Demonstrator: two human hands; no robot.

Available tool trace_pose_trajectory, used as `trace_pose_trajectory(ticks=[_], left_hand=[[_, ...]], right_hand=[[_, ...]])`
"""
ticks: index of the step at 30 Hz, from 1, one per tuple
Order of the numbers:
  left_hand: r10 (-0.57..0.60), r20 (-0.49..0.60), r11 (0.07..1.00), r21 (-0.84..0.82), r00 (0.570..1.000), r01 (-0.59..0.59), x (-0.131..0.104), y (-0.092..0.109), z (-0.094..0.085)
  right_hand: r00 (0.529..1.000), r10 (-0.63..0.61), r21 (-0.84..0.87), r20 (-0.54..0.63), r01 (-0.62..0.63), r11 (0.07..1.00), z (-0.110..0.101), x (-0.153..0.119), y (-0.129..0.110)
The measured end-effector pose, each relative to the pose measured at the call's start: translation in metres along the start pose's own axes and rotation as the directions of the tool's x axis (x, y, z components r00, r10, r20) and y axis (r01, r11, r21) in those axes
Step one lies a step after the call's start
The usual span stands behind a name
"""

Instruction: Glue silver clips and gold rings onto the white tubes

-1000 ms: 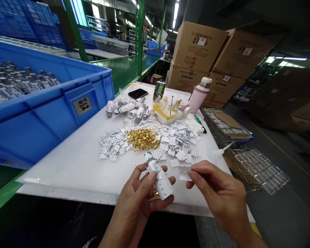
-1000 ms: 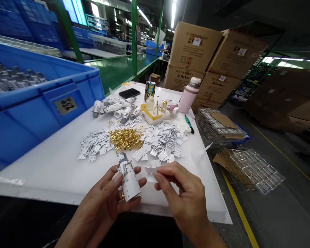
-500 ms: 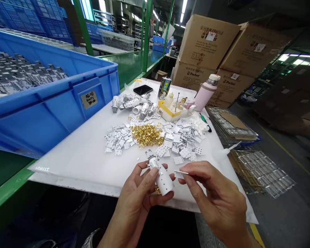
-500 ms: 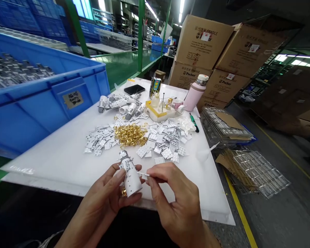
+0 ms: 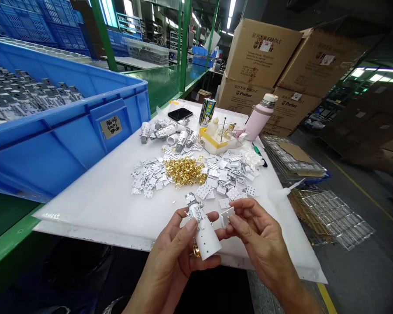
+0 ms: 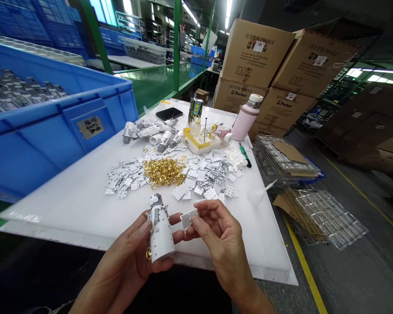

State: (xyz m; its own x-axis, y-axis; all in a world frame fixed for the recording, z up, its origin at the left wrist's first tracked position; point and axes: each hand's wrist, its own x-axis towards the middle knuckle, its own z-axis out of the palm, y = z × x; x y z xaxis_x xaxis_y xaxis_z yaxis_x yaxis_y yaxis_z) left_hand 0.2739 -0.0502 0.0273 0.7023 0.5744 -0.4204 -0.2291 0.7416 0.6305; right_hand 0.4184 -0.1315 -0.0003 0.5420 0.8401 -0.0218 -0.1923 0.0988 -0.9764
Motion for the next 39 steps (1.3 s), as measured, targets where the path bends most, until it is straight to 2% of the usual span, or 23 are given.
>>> trace_pose_trajectory(ticks=[5,9,13,15,17,19,21,25,30,33,35,39], left_hand=[[0.011,0.003,1.0,-0.022,1.0,-0.01,0.002,0.002,-0.001],[-0.031,0.043,1.0,0.008,0.999,0.03,0.003,0.001,-0.006],[-0.071,0.082,0.997,0.022,0.994,0.07,0.006,0.0,-0.008],[-0.105,0.152,0.994,0.013,0.983,0.105,0.006,0.0,-0.008],[-0.13,0.2,0.991,-0.01,0.971,0.135,0.006,0.0,-0.007],[-0.149,0.214,0.985,-0.054,0.965,0.164,0.006,0.0,-0.008],[-0.165,0.216,0.978,-0.094,0.962,0.188,0.006,0.001,-0.009],[-0.2,0.205,0.964,-0.134,0.958,0.23,0.006,0.001,-0.011],[-0.227,0.242,0.95,-0.158,0.943,0.269,0.007,0.0,-0.009],[-0.234,0.237,0.948,-0.161,0.943,0.276,0.008,-0.001,-0.008],[-0.245,0.222,0.947,-0.153,0.944,0.282,0.009,-0.001,-0.01],[-0.257,0.238,0.953,-0.098,0.937,0.287,0.009,0.001,-0.015]], right_hand=[[0.994,0.031,-0.182,0.102,-0.012,0.983,-0.008,-0.003,0.0],[0.977,-0.2,-0.425,0.07,0.21,0.881,-0.019,-0.004,-0.008],[0.915,-0.402,-0.512,0.044,0.366,0.777,-0.015,-0.01,-0.023],[0.853,-0.5,-0.548,0.148,0.491,0.677,-0.009,-0.012,-0.028],[0.776,-0.551,-0.555,0.307,0.617,0.558,-0.002,-0.012,-0.031],[0.712,-0.551,-0.536,0.436,0.697,0.476,0.002,-0.009,-0.031],[0.675,-0.536,-0.525,0.506,0.735,0.43,0.003,-0.007,-0.031],[0.647,-0.532,-0.537,0.547,0.758,0.37,0.002,-0.005,-0.032],[0.596,-0.552,-0.52,0.583,0.796,0.31,-0.003,-0.007,-0.035],[0.557,-0.502,-0.51,0.661,0.825,0.243,-0.009,-0.006,-0.035],[0.513,-0.437,-0.49,0.739,0.854,0.172,-0.013,-0.005,-0.036],[0.384,-0.372,-0.409,0.845,0.912,0.012,-0.017,-0.004,-0.048]])
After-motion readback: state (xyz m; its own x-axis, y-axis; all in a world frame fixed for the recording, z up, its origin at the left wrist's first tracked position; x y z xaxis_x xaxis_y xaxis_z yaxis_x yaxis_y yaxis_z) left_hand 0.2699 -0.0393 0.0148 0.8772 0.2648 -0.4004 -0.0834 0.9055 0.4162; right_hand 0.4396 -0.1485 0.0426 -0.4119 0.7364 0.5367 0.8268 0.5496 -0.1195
